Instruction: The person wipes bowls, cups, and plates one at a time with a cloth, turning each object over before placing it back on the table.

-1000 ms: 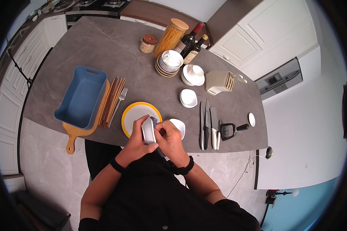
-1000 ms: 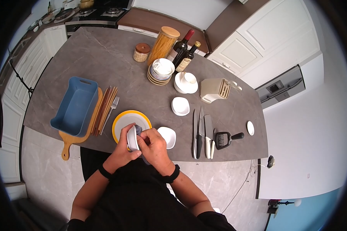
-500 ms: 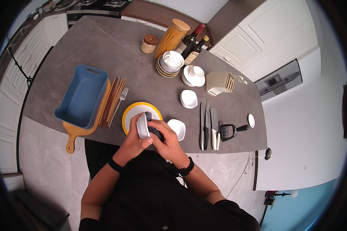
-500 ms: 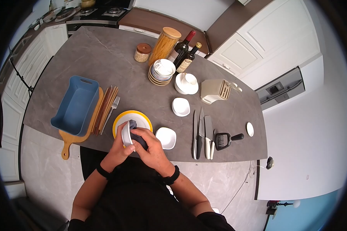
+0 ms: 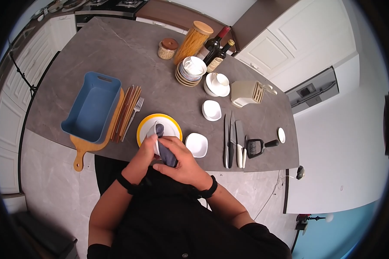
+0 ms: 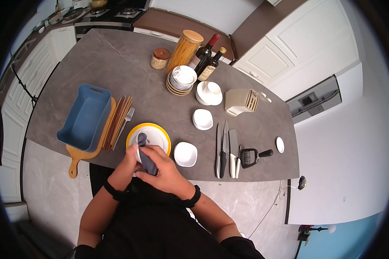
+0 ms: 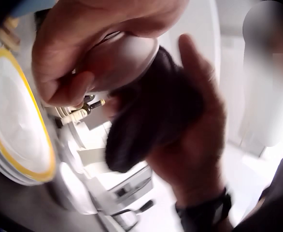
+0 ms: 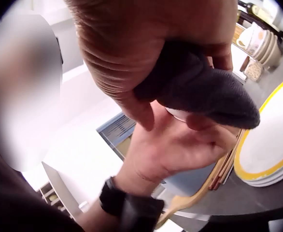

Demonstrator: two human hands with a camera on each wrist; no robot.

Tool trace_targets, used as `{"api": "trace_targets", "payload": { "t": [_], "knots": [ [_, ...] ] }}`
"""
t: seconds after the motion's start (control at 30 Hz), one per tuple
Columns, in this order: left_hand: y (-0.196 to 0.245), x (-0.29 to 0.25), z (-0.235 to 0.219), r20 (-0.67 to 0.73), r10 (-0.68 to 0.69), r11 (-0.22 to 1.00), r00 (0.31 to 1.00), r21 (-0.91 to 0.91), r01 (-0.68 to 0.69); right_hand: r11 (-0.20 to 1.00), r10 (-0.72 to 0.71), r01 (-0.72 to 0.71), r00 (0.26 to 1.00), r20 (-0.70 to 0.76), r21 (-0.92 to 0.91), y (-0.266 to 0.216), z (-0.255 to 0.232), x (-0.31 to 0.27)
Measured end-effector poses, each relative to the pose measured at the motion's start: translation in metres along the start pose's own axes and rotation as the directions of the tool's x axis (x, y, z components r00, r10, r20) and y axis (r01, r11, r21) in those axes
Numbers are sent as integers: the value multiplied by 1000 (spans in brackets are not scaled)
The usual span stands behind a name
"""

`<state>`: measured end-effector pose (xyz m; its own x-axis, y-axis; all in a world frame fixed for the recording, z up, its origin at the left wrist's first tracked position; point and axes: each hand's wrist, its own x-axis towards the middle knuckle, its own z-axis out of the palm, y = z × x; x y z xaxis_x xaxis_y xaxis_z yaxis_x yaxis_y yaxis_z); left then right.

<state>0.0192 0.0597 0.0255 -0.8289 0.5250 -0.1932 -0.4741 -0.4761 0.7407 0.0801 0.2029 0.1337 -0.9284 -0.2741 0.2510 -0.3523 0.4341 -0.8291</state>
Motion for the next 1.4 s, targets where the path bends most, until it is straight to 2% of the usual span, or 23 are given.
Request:
{"api": "trace_targets", "payload": {
  "t": [0.07, 0.1, 0.2, 0.23, 0.27, 0.3, 0.33, 0.4, 0.43, 0.53, 0.63, 0.7, 0.73, 0.87, 0.9, 0.93, 1.0, 1.03, 1.13, 1.23, 1.33, 1.37, 1.4],
  "knots": [
    [53, -20, 32, 77, -279, 952, 957, -110, 286, 977, -48, 40, 998, -33, -211, -1, 5, -2],
    [42, -11, 36, 49, -227, 953, 973, -193, 232, 948, -127, 98, 989, -79, -304, -4, 5, 0],
    [23, 2, 25, 30, -227, 963, 973, -139, 229, 935, -174, 107, 969, -173, -339, -1, 10, -4],
    [24, 1, 21, 29, -195, 978, 980, -76, 197, 958, -147, 94, 972, -183, -270, 0, 9, -4],
    [22, -3, 18, -88, -22, 983, 996, 178, 37, 977, -119, 81, 974, -190, -198, 2, 7, -4],
    [22, -10, 19, -154, 176, 896, 972, 434, -94, 990, -92, 68, 976, -195, -126, 3, 5, -4],
    [23, -13, 20, -162, 378, 724, 912, 665, -182, 989, 104, -84, 980, -169, 119, 2, 2, -7],
    [51, -30, 28, 101, 541, 381, 835, 855, -351, 749, 435, -376, 900, 24, 546, -2, -5, -13],
    [64, -36, 34, 248, 577, 181, 778, 891, -417, 761, 384, -330, 923, 23, 558, -4, -8, -13],
    [54, -31, 34, 172, 485, 463, 857, 781, -419, 842, 363, -294, 929, -72, 452, -7, -3, -12],
    [44, -23, 36, -116, 183, 897, 976, 426, -118, 1000, -15, 12, 981, -193, -14, -8, 2, -2],
    [59, -31, 46, -81, -55, 997, 995, 40, 58, 989, -91, 63, 971, -221, -131, 0, 11, -1],
    [71, -37, 56, -31, -164, 975, 986, -154, 157, 978, -131, 87, 964, -230, -190, 3, 14, -2],
    [52, -20, 34, -144, -210, 975, 967, 47, 219, 999, 8, 0, 977, -212, 38, 7, 7, -6],
    [48, -22, 36, -195, 169, 899, 966, 432, -70, 906, 280, -220, 952, -124, 362, 4, 4, -9],
    [48, -23, 34, -86, 389, 724, 917, 644, -247, 865, 314, -250, 946, -80, 435, 4, -1, -11],
    [57, -29, 34, 255, 670, 167, 697, 863, -476, 763, 363, -314, 931, 27, 566, 5, -9, -12],
    [61, -30, 36, 275, 669, 180, 690, 841, -510, 762, 351, -318, 935, 53, 565, 4, -12, -12],
    [59, -30, 31, 186, 526, 378, 830, 823, -424, 759, 364, -354, 927, 94, 547, 4, -14, -13],
    [47, -28, 36, -77, 473, 638, 877, 717, -282, 827, 373, -332, 928, -1, 454, -4, -4, -10],
    [53, -39, 59, -138, 208, 973, 968, 127, -191, 1000, -23, 22, 972, -234, -6, -5, 8, 1],
    [36, -36, 51, -75, 325, 881, 943, 388, -273, 1000, -25, 29, 969, -248, 10, -5, 12, 2],
    [42, -36, 51, -108, 206, 946, 973, 274, -170, 999, -16, 24, 970, -241, 31, -4, 11, 1]
  ]
}}
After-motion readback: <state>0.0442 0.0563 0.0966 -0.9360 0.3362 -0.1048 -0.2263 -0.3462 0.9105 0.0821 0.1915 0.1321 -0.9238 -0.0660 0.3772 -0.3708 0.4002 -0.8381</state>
